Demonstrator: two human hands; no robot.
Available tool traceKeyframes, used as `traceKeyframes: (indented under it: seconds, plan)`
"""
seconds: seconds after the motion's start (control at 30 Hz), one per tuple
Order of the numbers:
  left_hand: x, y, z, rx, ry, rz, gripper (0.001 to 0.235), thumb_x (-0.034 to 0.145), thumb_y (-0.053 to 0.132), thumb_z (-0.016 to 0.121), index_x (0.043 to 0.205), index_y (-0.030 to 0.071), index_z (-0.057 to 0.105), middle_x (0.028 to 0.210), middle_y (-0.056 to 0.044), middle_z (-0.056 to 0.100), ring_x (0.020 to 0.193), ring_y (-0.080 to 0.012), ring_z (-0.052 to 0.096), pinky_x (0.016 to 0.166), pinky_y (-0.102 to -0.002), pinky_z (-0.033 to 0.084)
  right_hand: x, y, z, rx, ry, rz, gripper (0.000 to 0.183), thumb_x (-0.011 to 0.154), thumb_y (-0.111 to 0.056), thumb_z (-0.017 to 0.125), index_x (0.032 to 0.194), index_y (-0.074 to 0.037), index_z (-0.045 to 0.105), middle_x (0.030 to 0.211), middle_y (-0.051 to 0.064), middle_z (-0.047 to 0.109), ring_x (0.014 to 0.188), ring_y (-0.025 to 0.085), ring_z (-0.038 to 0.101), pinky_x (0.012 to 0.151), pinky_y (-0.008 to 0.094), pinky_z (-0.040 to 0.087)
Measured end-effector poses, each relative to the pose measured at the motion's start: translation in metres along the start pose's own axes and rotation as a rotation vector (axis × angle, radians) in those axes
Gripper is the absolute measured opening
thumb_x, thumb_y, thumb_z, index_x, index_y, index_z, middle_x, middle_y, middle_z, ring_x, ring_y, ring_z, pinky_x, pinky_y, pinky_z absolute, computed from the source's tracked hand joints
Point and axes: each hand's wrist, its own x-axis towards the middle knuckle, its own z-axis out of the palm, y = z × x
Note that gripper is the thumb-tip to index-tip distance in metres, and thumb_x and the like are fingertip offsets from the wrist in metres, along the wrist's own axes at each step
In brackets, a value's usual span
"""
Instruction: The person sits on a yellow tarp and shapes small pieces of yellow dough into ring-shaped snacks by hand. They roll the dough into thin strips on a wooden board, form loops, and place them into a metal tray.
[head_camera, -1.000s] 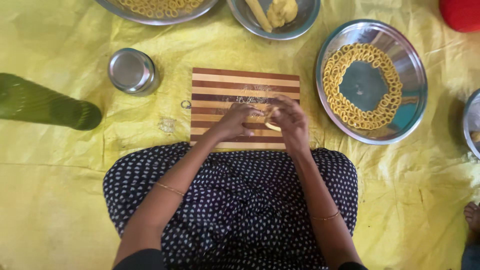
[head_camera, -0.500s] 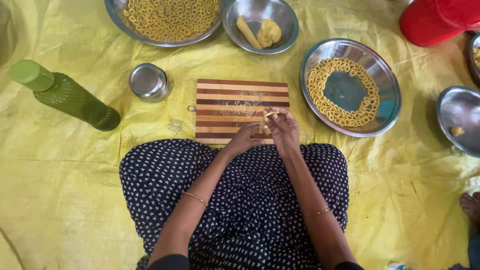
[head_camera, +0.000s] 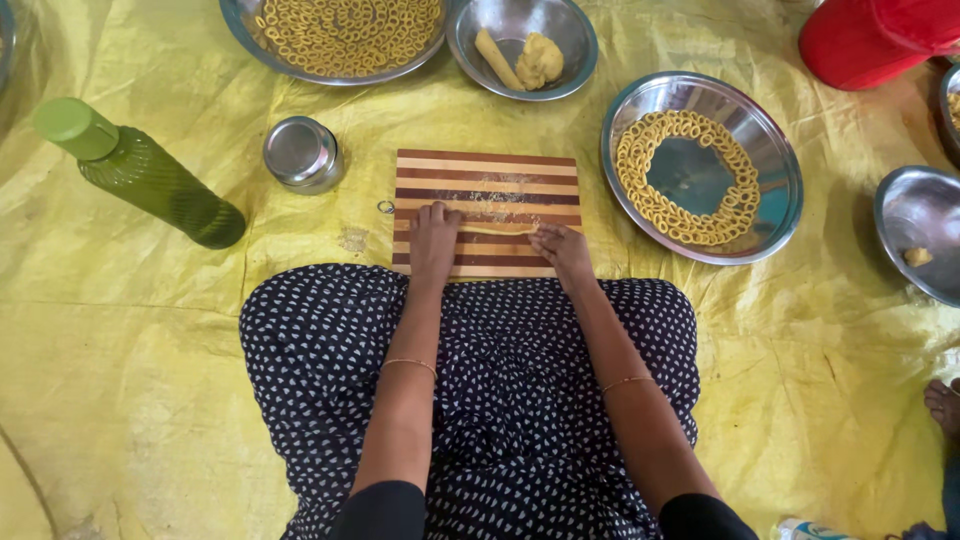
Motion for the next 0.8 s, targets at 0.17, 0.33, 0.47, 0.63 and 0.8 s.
traceKeyframes:
  seconds: [0.17, 0.33, 0.47, 0.63, 0.8]
  plan:
    - [-0.003, -0.002, 0.011, -0.042, 0.024, -0.043, 0.029, 0.094, 0.005, 0.059, 0.121, 0.008, 0.07, 0.135, -0.013, 0.059, 0.127, -0.0312, 0.055, 0.109, -0.046, 0.045, 0.007, 0.016, -0.011, -0.02, 0.086, -0.014, 0.033, 0.097, 0.008, 0.046, 0.127, 0.018, 0.053, 0.116, 0.02, 0.065, 0.104, 0.026, 0.068, 0.092, 0.03, 0.06]
    - [0.001, 0.016, 0.006, -0.129, 0.091, 0.017, 0.034, 0.1, 0.007, 0.056, 0.132, 0.001, 0.063, 0.144, -0.019, 0.055, 0.137, -0.033, 0.051, 0.117, -0.048, 0.04, 0.008, -0.007, -0.003, -0.231, 0.195, -0.12, 0.025, 0.098, 0.004, 0.049, 0.115, 0.013, 0.065, 0.095, 0.013, 0.068, 0.078, 0.018, 0.062, 0.067, 0.029, 0.053]
    - [-0.004, 0.046, -0.002, -0.288, 0.053, 0.085, 0.046, 0.102, 0.021, 0.055, 0.139, -0.005, 0.053, 0.147, -0.024, 0.05, 0.14, -0.0375, 0.045, 0.121, -0.051, 0.033, 0.028, -0.047, -0.006, -0.696, 0.288, -0.119, 0.019, 0.099, -0.013, 0.063, 0.106, 0.001, 0.075, 0.075, 0.009, 0.064, 0.064, 0.012, 0.053, 0.057, 0.027, 0.042]
    - [0.016, 0.094, 0.011, -0.3, -0.024, 0.074, 0.065, 0.11, 0.04, 0.043, 0.15, -0.01, 0.036, 0.159, -0.029, 0.033, 0.151, -0.0394, 0.028, 0.125, -0.053, 0.021, 0.062, -0.055, -0.02, -0.347, 0.186, -0.375, 0.019, 0.097, 0.0, 0.057, 0.108, 0.006, 0.071, 0.085, 0.005, 0.068, 0.07, 0.01, 0.058, 0.062, 0.023, 0.05]
    - [0.046, 0.14, 0.042, -0.219, -0.108, -0.061, 0.09, 0.103, 0.062, 0.031, 0.16, -0.006, 0.014, 0.167, -0.025, 0.011, 0.157, -0.036, 0.004, 0.127, -0.052, 0.005, 0.091, -0.044, -0.038, -0.026, 0.177, -0.213, 0.014, 0.101, -0.002, 0.056, 0.106, 0.006, 0.066, 0.093, 0.007, 0.07, 0.081, 0.014, 0.064, 0.069, 0.026, 0.052]
